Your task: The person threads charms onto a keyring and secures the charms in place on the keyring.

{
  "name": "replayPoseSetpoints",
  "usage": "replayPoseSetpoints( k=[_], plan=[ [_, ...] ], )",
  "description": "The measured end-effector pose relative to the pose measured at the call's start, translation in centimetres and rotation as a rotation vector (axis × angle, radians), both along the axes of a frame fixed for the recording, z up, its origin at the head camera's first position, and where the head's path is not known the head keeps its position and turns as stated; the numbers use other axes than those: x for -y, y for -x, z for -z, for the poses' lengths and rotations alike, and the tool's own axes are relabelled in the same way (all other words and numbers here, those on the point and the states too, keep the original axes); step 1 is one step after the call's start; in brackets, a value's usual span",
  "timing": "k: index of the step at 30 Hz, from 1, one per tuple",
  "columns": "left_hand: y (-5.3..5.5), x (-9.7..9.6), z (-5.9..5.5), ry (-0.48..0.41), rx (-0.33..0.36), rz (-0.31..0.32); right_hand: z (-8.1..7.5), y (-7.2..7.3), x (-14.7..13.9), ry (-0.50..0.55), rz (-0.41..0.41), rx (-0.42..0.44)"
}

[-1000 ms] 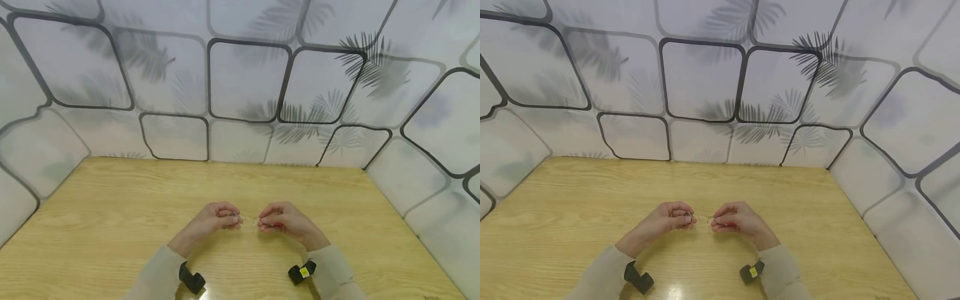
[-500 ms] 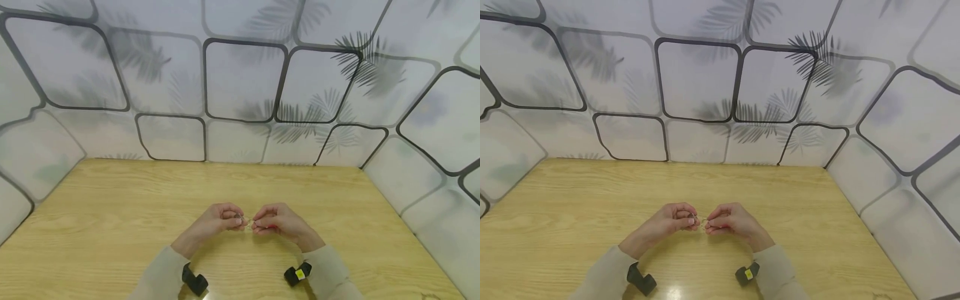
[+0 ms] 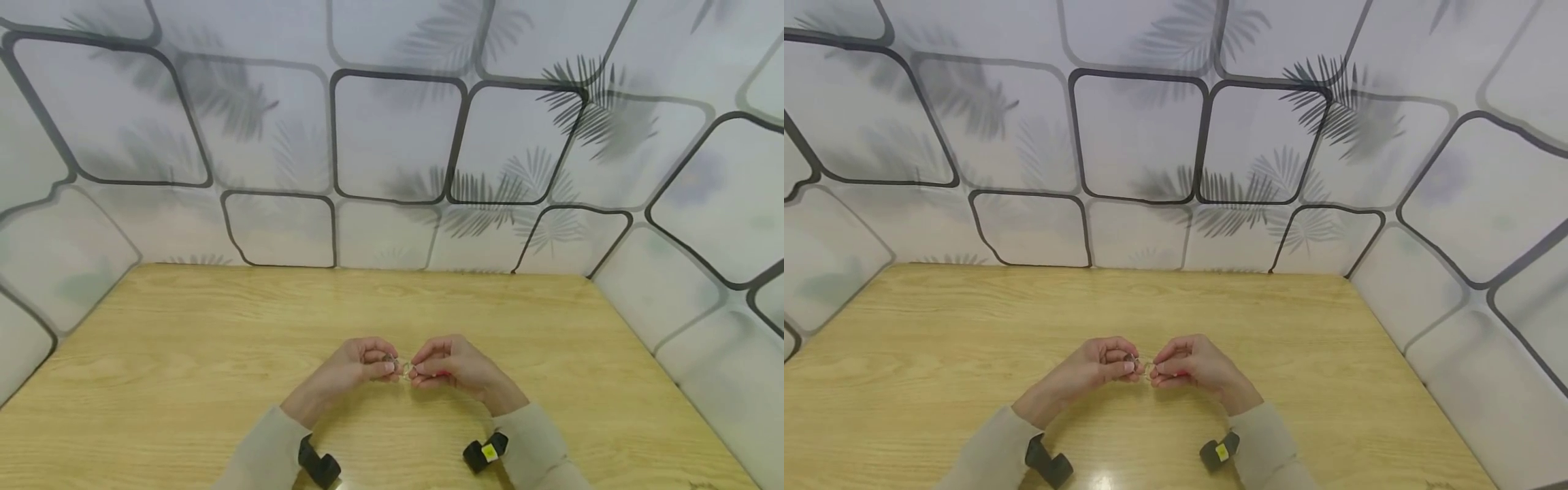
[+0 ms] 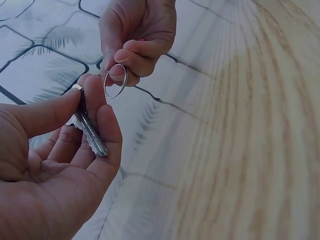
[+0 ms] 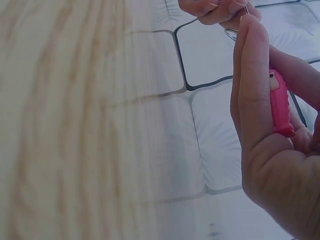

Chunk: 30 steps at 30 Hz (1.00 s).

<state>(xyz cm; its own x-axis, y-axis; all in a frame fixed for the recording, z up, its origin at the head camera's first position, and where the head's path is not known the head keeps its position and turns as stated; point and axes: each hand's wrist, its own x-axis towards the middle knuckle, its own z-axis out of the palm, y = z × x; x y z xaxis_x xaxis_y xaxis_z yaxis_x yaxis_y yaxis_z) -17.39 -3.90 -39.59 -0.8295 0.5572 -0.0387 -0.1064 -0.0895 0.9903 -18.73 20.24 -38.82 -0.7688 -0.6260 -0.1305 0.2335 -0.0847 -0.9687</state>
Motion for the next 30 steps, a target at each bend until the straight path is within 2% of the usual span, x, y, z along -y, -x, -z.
replayPoseSetpoints(
  k=[7, 17, 25, 30],
  plan=[
    [0.02, 0.05, -0.30, 0.029, -0.019, 0.009, -0.34, 0.03, 0.26, -0.026, 0.021, 0.000],
    [-0.19, 0.05, 0.13, 0.025, 0.002, 0.010, 0.02, -0.19, 0.35, -0.011, -0.002, 0.016],
    [0.03, -0.04, -0.32, 0.051, -0.010, 0.023, -0.14, 0.08, 0.45, 0.025, -0.029, -0.018],
    [-0.15, 0.03, -0.12, 0.061, -0.012, 0.017, -0.12, -0.16, 0.37, 0.012, -0.025, -0.003]
  ],
)
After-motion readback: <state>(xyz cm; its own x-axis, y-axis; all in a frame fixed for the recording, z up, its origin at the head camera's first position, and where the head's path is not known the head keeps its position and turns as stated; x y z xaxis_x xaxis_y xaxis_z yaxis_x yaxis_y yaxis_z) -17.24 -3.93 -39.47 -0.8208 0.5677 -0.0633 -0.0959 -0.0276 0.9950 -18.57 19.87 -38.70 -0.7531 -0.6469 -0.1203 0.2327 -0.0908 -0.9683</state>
